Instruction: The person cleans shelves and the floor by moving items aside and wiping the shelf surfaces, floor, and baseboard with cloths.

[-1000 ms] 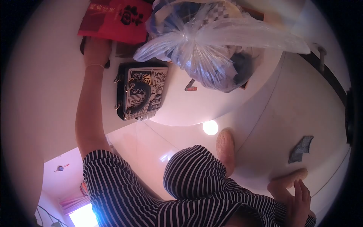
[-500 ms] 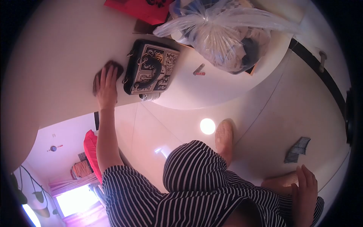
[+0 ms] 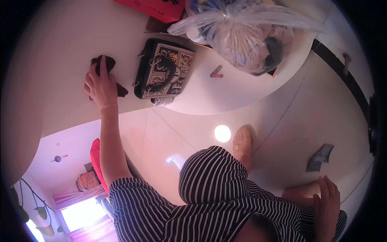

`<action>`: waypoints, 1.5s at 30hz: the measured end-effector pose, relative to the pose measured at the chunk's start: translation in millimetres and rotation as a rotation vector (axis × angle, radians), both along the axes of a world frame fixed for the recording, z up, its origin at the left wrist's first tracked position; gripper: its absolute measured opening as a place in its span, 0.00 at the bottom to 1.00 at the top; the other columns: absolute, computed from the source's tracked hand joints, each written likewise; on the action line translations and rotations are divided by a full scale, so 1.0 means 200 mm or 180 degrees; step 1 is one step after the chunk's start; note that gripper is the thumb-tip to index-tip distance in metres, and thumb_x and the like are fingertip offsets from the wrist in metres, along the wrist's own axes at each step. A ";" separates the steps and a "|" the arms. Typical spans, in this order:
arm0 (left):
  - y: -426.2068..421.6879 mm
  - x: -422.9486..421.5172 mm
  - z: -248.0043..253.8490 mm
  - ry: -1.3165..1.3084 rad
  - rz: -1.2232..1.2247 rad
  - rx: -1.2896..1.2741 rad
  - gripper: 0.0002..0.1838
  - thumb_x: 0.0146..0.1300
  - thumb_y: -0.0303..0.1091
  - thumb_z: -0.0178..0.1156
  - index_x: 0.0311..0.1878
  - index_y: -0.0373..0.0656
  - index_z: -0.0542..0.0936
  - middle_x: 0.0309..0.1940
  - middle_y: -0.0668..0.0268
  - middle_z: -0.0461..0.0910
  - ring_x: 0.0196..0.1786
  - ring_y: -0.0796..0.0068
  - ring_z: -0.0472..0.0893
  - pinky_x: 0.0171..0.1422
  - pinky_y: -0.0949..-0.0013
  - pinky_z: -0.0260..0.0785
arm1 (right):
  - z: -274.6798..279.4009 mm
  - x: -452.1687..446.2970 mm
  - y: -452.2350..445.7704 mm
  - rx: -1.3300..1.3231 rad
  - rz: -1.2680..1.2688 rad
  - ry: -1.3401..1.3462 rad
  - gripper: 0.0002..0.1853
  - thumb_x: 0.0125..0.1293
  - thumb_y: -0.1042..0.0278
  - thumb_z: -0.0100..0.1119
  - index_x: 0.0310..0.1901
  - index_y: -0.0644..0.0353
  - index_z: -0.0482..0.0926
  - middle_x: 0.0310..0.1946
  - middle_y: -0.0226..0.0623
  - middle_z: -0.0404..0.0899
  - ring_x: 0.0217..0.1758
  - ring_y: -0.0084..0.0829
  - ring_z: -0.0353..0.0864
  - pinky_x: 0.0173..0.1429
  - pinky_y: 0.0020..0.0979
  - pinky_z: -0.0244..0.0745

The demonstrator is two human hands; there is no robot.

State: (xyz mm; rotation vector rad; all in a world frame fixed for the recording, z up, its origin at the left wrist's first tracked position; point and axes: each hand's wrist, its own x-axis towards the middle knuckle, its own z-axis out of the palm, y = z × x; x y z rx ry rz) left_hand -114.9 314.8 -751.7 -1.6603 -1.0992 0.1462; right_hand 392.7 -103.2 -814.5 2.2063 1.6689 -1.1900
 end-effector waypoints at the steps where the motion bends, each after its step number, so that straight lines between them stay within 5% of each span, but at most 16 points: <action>1: 0.00 0.00 -0.01 -0.0073 0.0153 0.0004 0.34 0.59 0.37 0.62 0.70 0.70 0.70 0.63 0.68 0.69 0.63 0.61 0.71 0.64 0.51 0.62 | 0.00 0.00 0.00 0.0048 -0.0011 0.0049 0.29 0.60 0.75 0.58 0.66 0.59 0.69 0.65 0.46 0.70 0.67 0.48 0.69 0.69 0.45 0.67; 11: -0.02 0.02 -0.03 -0.0291 0.0490 0.0105 0.38 0.57 0.32 0.62 0.71 0.76 0.69 0.52 0.69 0.71 0.53 0.62 0.73 0.55 0.54 0.67 | 0.01 -0.01 0.01 0.0103 0.0128 0.0162 0.29 0.59 0.76 0.59 0.65 0.61 0.70 0.64 0.47 0.70 0.66 0.50 0.70 0.68 0.45 0.68; 21: -0.01 0.01 -0.03 -0.0338 0.0480 0.0110 0.39 0.57 0.32 0.63 0.71 0.79 0.67 0.52 0.68 0.71 0.52 0.63 0.74 0.52 0.55 0.68 | -0.02 -0.01 0.01 0.0263 0.0145 0.0192 0.29 0.59 0.76 0.59 0.64 0.61 0.70 0.64 0.47 0.70 0.66 0.50 0.70 0.68 0.45 0.67; 23: -0.01 -0.02 -0.03 -0.0208 0.0226 0.0157 0.39 0.57 0.32 0.63 0.71 0.79 0.67 0.52 0.68 0.71 0.52 0.63 0.74 0.51 0.55 0.69 | 0.02 -0.01 0.05 0.0215 0.0473 0.0127 0.24 0.72 0.67 0.54 0.67 0.60 0.69 0.63 0.50 0.72 0.65 0.50 0.72 0.67 0.44 0.69; 33: 0.01 -0.02 -0.03 -0.0315 0.0301 0.0151 0.39 0.56 0.32 0.64 0.70 0.80 0.69 0.51 0.68 0.71 0.52 0.61 0.74 0.52 0.54 0.69 | 0.01 -0.03 0.02 0.0241 0.0416 0.0101 0.23 0.72 0.67 0.53 0.67 0.60 0.69 0.63 0.50 0.73 0.64 0.50 0.72 0.66 0.44 0.70; 35: 0.00 0.01 -0.04 -0.0392 0.0402 0.0138 0.39 0.56 0.31 0.64 0.70 0.80 0.69 0.51 0.68 0.71 0.53 0.61 0.74 0.52 0.54 0.69 | -0.01 -0.05 -0.02 0.0123 0.0019 0.0151 0.29 0.59 0.76 0.58 0.65 0.61 0.69 0.65 0.47 0.70 0.66 0.49 0.70 0.69 0.45 0.67; 45: 0.00 0.01 -0.06 -0.0497 0.0431 0.0189 0.38 0.57 0.32 0.63 0.70 0.80 0.69 0.52 0.67 0.71 0.53 0.60 0.74 0.53 0.53 0.68 | -0.05 -0.04 -0.06 0.0146 -0.0021 0.0216 0.29 0.58 0.76 0.58 0.65 0.62 0.70 0.64 0.47 0.71 0.66 0.49 0.70 0.69 0.45 0.66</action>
